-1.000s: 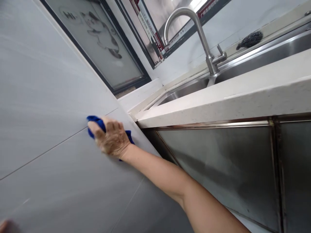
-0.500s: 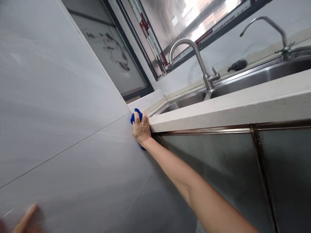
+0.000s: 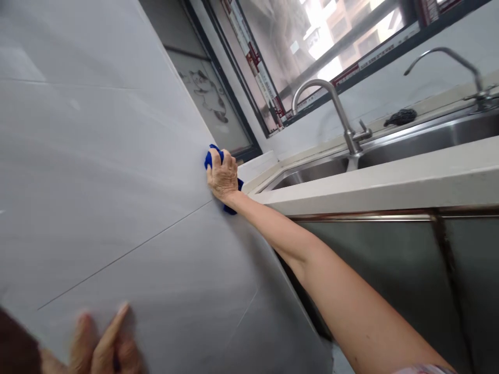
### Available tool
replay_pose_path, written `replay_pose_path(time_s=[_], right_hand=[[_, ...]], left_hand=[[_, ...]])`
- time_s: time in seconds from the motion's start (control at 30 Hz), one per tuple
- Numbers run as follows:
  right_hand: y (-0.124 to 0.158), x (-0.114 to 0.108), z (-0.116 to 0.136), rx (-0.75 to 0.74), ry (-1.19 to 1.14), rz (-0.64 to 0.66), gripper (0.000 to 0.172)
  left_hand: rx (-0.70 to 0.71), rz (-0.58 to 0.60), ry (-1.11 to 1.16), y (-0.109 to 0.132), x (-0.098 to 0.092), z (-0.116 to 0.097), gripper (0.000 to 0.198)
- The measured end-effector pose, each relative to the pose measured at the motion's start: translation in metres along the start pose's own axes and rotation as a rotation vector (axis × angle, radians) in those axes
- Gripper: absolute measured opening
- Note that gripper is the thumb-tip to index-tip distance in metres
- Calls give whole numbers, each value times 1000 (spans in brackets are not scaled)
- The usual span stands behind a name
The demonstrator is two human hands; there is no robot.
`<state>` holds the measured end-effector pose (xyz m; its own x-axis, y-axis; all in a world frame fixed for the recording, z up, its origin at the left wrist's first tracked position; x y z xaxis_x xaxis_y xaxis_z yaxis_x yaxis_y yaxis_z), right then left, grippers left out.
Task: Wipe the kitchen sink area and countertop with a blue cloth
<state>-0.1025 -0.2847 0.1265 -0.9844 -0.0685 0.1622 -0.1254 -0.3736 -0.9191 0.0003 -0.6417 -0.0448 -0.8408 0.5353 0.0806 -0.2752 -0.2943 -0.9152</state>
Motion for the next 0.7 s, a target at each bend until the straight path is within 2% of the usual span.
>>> replay_pose_path(time_s=[0.2,0.4,0.5,0.6,0.7], right_hand=[[-10,-3,49,62,-43,-26,55],[-11,-13,82,-6,-44,-11,58],[-8,-23,113,-92,-89,-5,59],[4,-39,159,-259,-145,24,61],[21,-57,205,-441,-180,57,62]], left_hand=[[-105,45,-36,2,-2,-8,84],[-143,48,54,2,-4,-11,84],[-174,19,124,4,-6,-10,88],[-225,-29,188,7,-6,-9,94],[-361,-55,240,13,-5,-7,98]])
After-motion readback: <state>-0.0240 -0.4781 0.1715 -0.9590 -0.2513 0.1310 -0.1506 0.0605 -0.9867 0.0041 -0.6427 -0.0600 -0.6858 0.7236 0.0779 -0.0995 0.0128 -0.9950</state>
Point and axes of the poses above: each hand's wrist, its own y-axis away from the middle knuckle, its own x-axis out of the palm, z = x × y, the point moved 3 cm from there along -y, towards the middle knuckle, and after that the axes turned 4 degrees about y, right-handed, at the moved point
